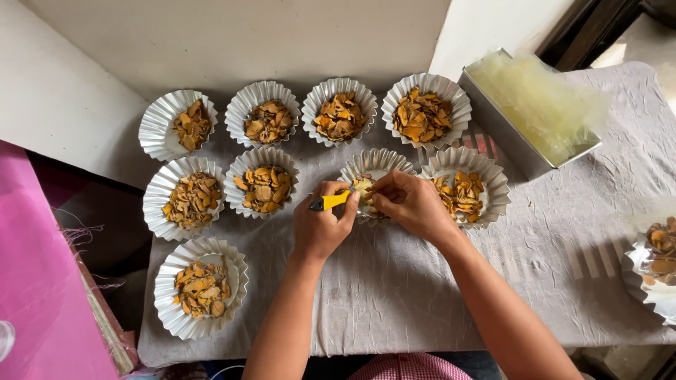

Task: Brushing a liquid binder onto dried tea leaves in cupcake liners and pressing them to shape.

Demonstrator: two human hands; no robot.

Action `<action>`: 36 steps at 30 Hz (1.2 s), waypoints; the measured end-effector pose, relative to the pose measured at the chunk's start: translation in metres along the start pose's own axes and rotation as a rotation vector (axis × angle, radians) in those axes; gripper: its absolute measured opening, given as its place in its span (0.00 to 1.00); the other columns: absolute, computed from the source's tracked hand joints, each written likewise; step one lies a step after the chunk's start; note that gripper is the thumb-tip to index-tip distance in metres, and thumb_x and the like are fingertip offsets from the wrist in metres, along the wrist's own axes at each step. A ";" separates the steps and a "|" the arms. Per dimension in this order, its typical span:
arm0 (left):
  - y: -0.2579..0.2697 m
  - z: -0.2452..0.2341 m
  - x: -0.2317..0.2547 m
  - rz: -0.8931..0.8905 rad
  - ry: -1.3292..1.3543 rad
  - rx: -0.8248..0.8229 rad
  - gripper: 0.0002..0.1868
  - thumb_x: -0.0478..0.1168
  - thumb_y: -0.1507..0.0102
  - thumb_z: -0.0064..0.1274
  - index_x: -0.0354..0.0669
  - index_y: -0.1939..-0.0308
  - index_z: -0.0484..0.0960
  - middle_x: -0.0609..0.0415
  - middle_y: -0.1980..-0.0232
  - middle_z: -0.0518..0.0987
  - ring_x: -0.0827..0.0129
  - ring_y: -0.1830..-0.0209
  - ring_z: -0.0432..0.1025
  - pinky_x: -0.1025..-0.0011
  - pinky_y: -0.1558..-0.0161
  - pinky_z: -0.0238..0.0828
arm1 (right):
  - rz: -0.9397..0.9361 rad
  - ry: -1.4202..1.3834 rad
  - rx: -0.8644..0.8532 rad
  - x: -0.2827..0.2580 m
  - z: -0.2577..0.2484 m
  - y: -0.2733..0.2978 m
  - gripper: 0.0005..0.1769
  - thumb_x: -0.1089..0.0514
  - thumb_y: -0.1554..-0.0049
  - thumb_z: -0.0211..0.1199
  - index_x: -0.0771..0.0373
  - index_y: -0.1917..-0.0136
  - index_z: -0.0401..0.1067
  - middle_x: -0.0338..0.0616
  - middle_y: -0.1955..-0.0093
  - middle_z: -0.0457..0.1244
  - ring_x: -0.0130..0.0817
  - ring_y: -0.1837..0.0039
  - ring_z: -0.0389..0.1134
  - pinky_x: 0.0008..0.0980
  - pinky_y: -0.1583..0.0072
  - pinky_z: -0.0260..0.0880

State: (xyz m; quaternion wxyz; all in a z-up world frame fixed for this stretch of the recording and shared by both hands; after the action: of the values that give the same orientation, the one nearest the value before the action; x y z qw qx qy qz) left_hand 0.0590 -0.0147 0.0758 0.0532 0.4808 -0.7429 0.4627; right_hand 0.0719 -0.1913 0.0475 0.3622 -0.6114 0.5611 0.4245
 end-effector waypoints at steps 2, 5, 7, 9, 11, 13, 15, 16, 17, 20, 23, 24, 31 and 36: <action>-0.001 -0.003 -0.001 -0.033 0.023 0.002 0.10 0.47 0.35 0.60 0.46 0.59 0.83 0.53 0.67 0.84 0.57 0.71 0.81 0.67 0.69 0.78 | -0.014 -0.090 -0.003 -0.004 -0.003 0.001 0.17 0.60 0.48 0.71 0.66 0.45 0.78 0.54 0.57 0.73 0.37 0.56 0.77 0.35 0.51 0.79; 0.007 -0.003 -0.019 -0.123 0.191 0.044 0.10 0.45 0.33 0.57 0.43 0.56 0.84 0.49 0.67 0.83 0.59 0.70 0.80 0.67 0.69 0.77 | 0.000 -0.274 -0.006 -0.005 -0.004 0.002 0.19 0.63 0.45 0.69 0.72 0.41 0.75 0.59 0.54 0.73 0.38 0.54 0.76 0.35 0.51 0.80; 0.010 -0.004 -0.030 -0.180 0.337 0.085 0.10 0.43 0.32 0.55 0.41 0.54 0.83 0.47 0.67 0.83 0.61 0.70 0.80 0.69 0.69 0.76 | 0.027 -0.367 -0.004 0.001 -0.006 0.000 0.18 0.64 0.42 0.66 0.75 0.40 0.74 0.62 0.54 0.72 0.39 0.53 0.76 0.35 0.50 0.80; 0.013 -0.024 -0.035 -0.191 0.522 0.301 0.10 0.39 0.31 0.52 0.34 0.53 0.81 0.48 0.66 0.83 0.66 0.67 0.81 0.74 0.64 0.80 | 0.059 -0.504 0.032 0.012 -0.007 -0.002 0.19 0.64 0.42 0.66 0.78 0.40 0.72 0.63 0.53 0.72 0.40 0.52 0.75 0.34 0.49 0.80; 0.036 -0.001 -0.055 -0.210 0.611 0.337 0.11 0.39 0.31 0.53 0.33 0.52 0.81 0.48 0.64 0.82 0.66 0.66 0.81 0.71 0.63 0.81 | 0.066 -0.522 0.023 0.012 -0.004 -0.001 0.18 0.64 0.41 0.66 0.78 0.40 0.73 0.63 0.53 0.72 0.39 0.52 0.76 0.34 0.49 0.80; 0.040 0.002 -0.055 -0.222 0.704 0.375 0.12 0.39 0.32 0.54 0.31 0.51 0.80 0.47 0.63 0.80 0.65 0.64 0.81 0.68 0.62 0.82 | 0.067 -0.537 0.017 0.013 -0.001 -0.001 0.18 0.64 0.41 0.66 0.78 0.41 0.73 0.63 0.53 0.72 0.39 0.51 0.76 0.35 0.49 0.80; 0.020 -0.002 -0.024 -0.186 0.599 0.221 0.10 0.37 0.33 0.57 0.35 0.51 0.82 0.50 0.61 0.80 0.69 0.57 0.79 0.70 0.55 0.78 | 0.072 -0.623 0.030 0.016 0.003 0.000 0.15 0.66 0.40 0.65 0.79 0.43 0.72 0.64 0.56 0.71 0.42 0.53 0.75 0.39 0.50 0.81; 0.018 -0.004 -0.025 -0.186 0.599 0.225 0.10 0.37 0.33 0.57 0.35 0.51 0.82 0.50 0.61 0.80 0.69 0.57 0.79 0.70 0.55 0.78 | 0.070 -0.620 0.027 0.011 0.002 0.002 0.15 0.66 0.40 0.65 0.79 0.43 0.72 0.64 0.56 0.71 0.42 0.53 0.75 0.39 0.50 0.81; 0.017 -0.007 -0.026 -0.174 0.560 0.235 0.10 0.38 0.32 0.57 0.36 0.51 0.82 0.50 0.62 0.80 0.70 0.59 0.79 0.70 0.56 0.77 | 0.076 -0.631 0.037 0.008 0.000 0.004 0.15 0.65 0.41 0.66 0.79 0.44 0.73 0.63 0.56 0.71 0.41 0.54 0.75 0.38 0.50 0.81; 0.037 0.005 -0.035 -0.175 0.565 0.297 0.10 0.39 0.33 0.57 0.36 0.50 0.81 0.51 0.61 0.80 0.72 0.59 0.77 0.72 0.55 0.76 | 0.090 -0.664 0.077 0.008 -0.001 0.003 0.15 0.65 0.41 0.66 0.78 0.44 0.73 0.62 0.57 0.71 0.39 0.55 0.75 0.37 0.50 0.81; 0.031 0.003 -0.014 -0.120 0.531 0.269 0.09 0.38 0.34 0.58 0.36 0.53 0.82 0.51 0.64 0.80 0.67 0.62 0.78 0.72 0.58 0.76 | 0.091 -0.720 0.128 0.030 -0.004 -0.001 0.14 0.66 0.40 0.65 0.79 0.43 0.72 0.62 0.57 0.70 0.37 0.55 0.74 0.39 0.49 0.82; 0.021 -0.001 0.001 -0.049 0.445 0.195 0.08 0.38 0.34 0.58 0.37 0.55 0.83 0.49 0.67 0.81 0.60 0.66 0.81 0.71 0.61 0.78 | 0.079 -0.758 0.140 0.038 -0.004 -0.005 0.14 0.67 0.39 0.64 0.79 0.42 0.71 0.64 0.57 0.70 0.37 0.55 0.73 0.42 0.49 0.82; 0.019 -0.016 -0.009 0.032 0.305 0.292 0.10 0.41 0.34 0.59 0.37 0.54 0.83 0.46 0.66 0.83 0.57 0.70 0.81 0.69 0.63 0.80 | -0.001 -0.583 0.166 -0.012 -0.043 0.014 0.11 0.68 0.39 0.64 0.78 0.44 0.72 0.65 0.54 0.70 0.46 0.52 0.74 0.45 0.48 0.81; 0.010 -0.009 -0.003 -0.004 0.259 0.127 0.14 0.46 0.30 0.49 0.36 0.53 0.79 0.49 0.63 0.84 0.65 0.69 0.80 0.72 0.68 0.78 | 0.014 0.500 0.269 -0.019 -0.114 0.038 0.12 0.61 0.38 0.64 0.61 0.41 0.80 0.41 0.51 0.73 0.27 0.54 0.73 0.27 0.48 0.75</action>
State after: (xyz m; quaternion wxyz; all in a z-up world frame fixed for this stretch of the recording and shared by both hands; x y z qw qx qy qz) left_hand 0.0496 -0.0054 0.0728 0.1193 0.4208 -0.6982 0.5668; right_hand 0.0468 -0.2926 0.1091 0.2872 -0.6398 0.6885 0.1848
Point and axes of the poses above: each hand's wrist, its own y-axis away from the middle knuckle, its own z-axis out of the palm, x = y × z, the point moved 8 cm from there along -y, towards the middle knuckle
